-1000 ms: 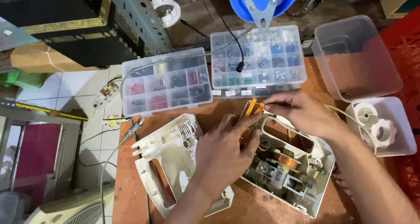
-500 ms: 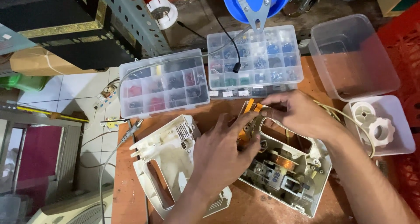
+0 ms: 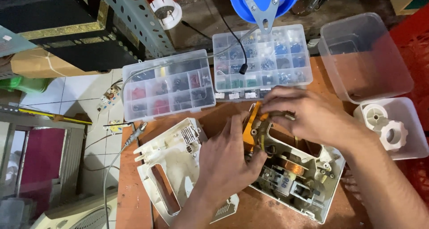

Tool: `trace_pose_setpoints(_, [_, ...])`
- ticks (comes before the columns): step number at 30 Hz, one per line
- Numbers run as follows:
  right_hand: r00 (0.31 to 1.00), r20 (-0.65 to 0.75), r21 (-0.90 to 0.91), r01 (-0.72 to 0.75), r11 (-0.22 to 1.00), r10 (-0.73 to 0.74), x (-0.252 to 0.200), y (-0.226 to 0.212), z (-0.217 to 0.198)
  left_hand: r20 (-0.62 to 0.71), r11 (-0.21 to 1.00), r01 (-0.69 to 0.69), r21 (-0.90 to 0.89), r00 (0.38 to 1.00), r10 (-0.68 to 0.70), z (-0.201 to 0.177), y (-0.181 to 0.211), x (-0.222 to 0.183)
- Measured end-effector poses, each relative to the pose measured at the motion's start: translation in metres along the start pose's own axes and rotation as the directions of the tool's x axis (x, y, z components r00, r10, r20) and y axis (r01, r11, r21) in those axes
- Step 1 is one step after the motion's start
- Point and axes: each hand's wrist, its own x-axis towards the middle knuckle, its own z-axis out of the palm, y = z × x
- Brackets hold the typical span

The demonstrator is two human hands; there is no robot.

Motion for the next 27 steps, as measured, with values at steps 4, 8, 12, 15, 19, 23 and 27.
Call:
trace_pose_setpoints(4, [0.999, 0.021, -0.074, 0.047, 0.996, -0.045, -0.002, 0.009, 0.005, -0.01, 1.0, -0.001, 0.008, 1.0, 0.001, 0.004, -0.004, -0.001])
trace_pose_setpoints(8, [0.997, 0.066, -0.081, 0.049, 0.995, -0.044, -0.007, 0.002, 0.002, 0.03, 1.0, 0.012, 0.014, 0.999, -0.012, 0.001, -0.003, 0.0])
trace_pose_setpoints(12, [0.994, 0.081, -0.136, -0.057, 0.989, 0.068, -0.007, 0.0, 0.005, 0.025, 1.0, 0.009, 0.028, 1.0, -0.009, 0.001, -0.003, 0.0])
trace_pose_setpoints(15, [0.986, 0.117, -0.147, -0.101, 0.984, 0.119, -0.005, -0.007, -0.001, 0.025, 0.999, 0.013, 0.031, 1.0, -0.013, 0.0, -0.002, 0.0])
trace_pose_setpoints(19, [0.997, 0.04, -0.071, -0.06, 0.996, 0.063, 0.001, -0.015, -0.01, 0.017, 1.0, 0.009, -0.025, 1.0, -0.009, -0.003, -0.002, 0.0])
trace_pose_setpoints(23, [0.996, 0.053, -0.107, -0.07, 0.992, 0.076, 0.001, -0.016, -0.007, 0.045, 0.999, 0.013, -0.036, 0.999, -0.012, -0.002, -0.004, 0.001])
trace_pose_setpoints(27, [0.974, 0.101, -0.142, -0.189, 0.972, 0.205, 0.001, -0.011, -0.006, -0.041, 0.999, -0.02, -0.049, 0.999, 0.018, -0.005, -0.002, 0.003])
